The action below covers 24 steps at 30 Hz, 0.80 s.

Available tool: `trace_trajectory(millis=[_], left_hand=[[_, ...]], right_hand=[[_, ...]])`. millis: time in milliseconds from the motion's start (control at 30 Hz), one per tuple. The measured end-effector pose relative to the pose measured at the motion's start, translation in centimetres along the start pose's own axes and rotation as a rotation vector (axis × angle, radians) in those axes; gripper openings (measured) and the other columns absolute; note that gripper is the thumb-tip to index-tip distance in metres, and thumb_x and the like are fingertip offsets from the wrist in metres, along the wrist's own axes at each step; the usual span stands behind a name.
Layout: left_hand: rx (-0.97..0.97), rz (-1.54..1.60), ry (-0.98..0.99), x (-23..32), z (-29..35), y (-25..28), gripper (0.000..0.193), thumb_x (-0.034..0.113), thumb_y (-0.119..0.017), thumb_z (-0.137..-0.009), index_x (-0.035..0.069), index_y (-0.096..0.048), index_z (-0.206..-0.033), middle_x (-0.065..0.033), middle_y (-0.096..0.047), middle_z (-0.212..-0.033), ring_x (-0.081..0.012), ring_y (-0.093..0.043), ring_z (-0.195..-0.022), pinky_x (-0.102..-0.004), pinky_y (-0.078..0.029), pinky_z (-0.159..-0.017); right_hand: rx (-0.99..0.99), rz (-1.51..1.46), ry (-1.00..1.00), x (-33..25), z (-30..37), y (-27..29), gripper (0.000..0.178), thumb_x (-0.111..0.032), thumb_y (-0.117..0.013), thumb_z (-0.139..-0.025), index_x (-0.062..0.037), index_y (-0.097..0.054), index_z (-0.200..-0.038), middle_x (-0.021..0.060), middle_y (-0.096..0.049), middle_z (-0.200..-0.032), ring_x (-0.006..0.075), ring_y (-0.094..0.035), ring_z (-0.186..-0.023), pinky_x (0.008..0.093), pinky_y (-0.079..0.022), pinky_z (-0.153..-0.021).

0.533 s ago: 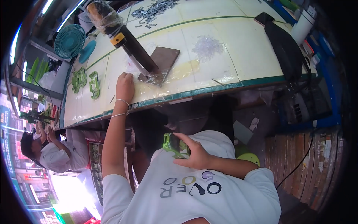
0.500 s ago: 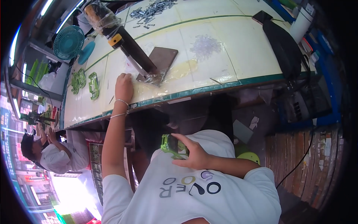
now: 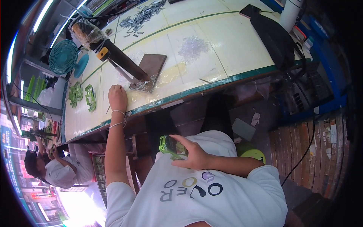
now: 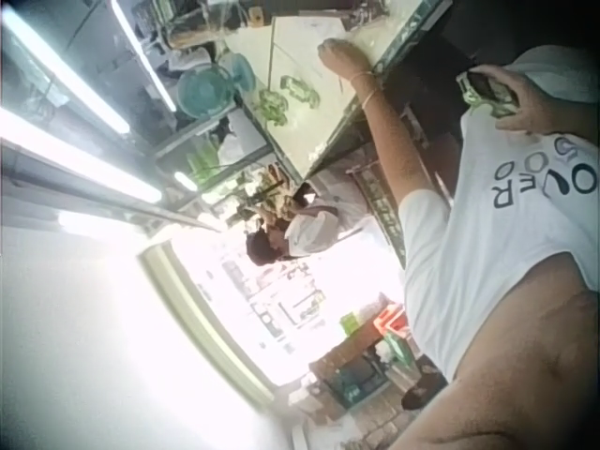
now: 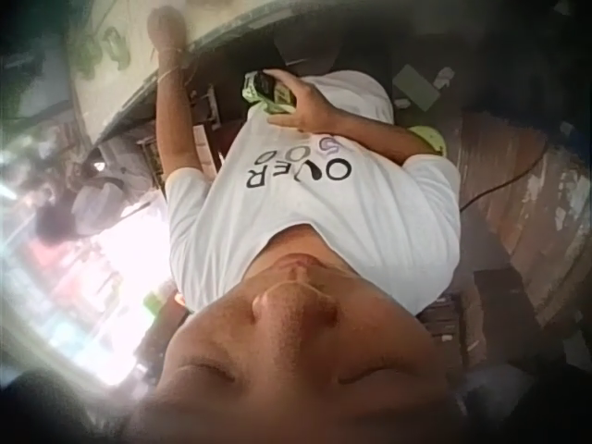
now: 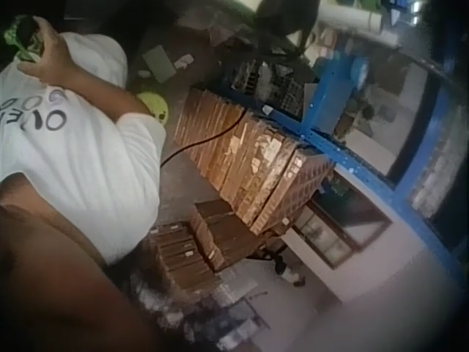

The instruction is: The person assembles toy car bodies by inserting clear window pieces into the car frames by hand and pressing them onto a vertical tool before setting the completed car bodies aside.

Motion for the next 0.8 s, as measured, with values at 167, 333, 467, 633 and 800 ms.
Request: trace_trajectory(millis=[167,333,467,633,800], left_hand=[[-0.058,-0.014,0.023,-0.3,0.0,-0.1,0.009,0.004,-0.049,-0.072,0.002,-0.052,-0.081,-0.013,-0.052,-0.075,-0.0292,-0.048,-0.075,-0.0378,-0.038,-0.07],[0.016,0.024,-0.042,0.4,0.2,0.3,0.018,0.001,-0.046,-0.073,0.001,-0.053,-0.09,-0.0143,-0.051,-0.079,-0.0297,-0.047,-0.079,-0.0362,-0.037,-0.073],[-0.038,0.085,0.018,0.2,0.3,0.1,0.018,0.0,-0.046,-0.075,-0.001,-0.054,-0.09,-0.0155,-0.05,-0.08,-0.03,-0.048,-0.08,-0.0353,-0.038,-0.072],[-0.049,0.298,0.055,0.3,1.6,1.2,0.012,0.002,-0.048,-0.076,-0.001,-0.055,-0.085,-0.0164,-0.049,-0.078,-0.0313,-0.05,-0.072,-0.0364,-0.041,-0.064],[-0.24,0.3,0.067,-0.5,1.0,0.8,0.006,0.005,-0.052,-0.074,0.0,-0.054,-0.076,-0.0143,-0.051,-0.072,-0.0314,-0.051,-0.066,-0.0369,-0.042,-0.061]], right_hand=[[0.054,0.02,-0.019,0.2,0.2,1.1,0.072,-0.015,-0.069,-0.065,-0.0012,-0.03,-0.124,0.0146,-0.048,-0.11,0.0195,-0.049,-0.098,0.0281,-0.038,-0.084],[0.058,-0.001,-0.039,0.7,-0.4,0.8,0.073,-0.015,-0.069,-0.065,-0.001,-0.03,-0.124,0.0145,-0.048,-0.11,0.0191,-0.048,-0.099,0.0279,-0.038,-0.085],[0.036,-0.006,-0.082,1.3,-1.4,0.6,0.073,-0.015,-0.069,-0.065,-0.0012,-0.03,-0.124,0.0136,-0.047,-0.111,0.018,-0.047,-0.1,0.0277,-0.037,-0.086],[-0.004,0.041,-0.147,2.9,-2.7,0.3,0.072,-0.014,-0.069,-0.065,-0.0014,-0.029,-0.124,0.0125,-0.047,-0.112,0.0163,-0.046,-0.101,0.0273,-0.036,-0.087],[0.023,-0.055,-0.185,3.5,-3.7,0.4,0.072,-0.01,-0.07,-0.064,-0.0015,-0.03,-0.124,0.0106,-0.046,-0.112,0.0148,-0.046,-0.101,0.0262,-0.036,-0.087]])
Point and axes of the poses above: each hand's wrist, its own z-axis away from the middle knuckle, its own y-axis out of the back of the hand, x = y × z, the point moved 9 cm from there along -z, towards the middle knuckle
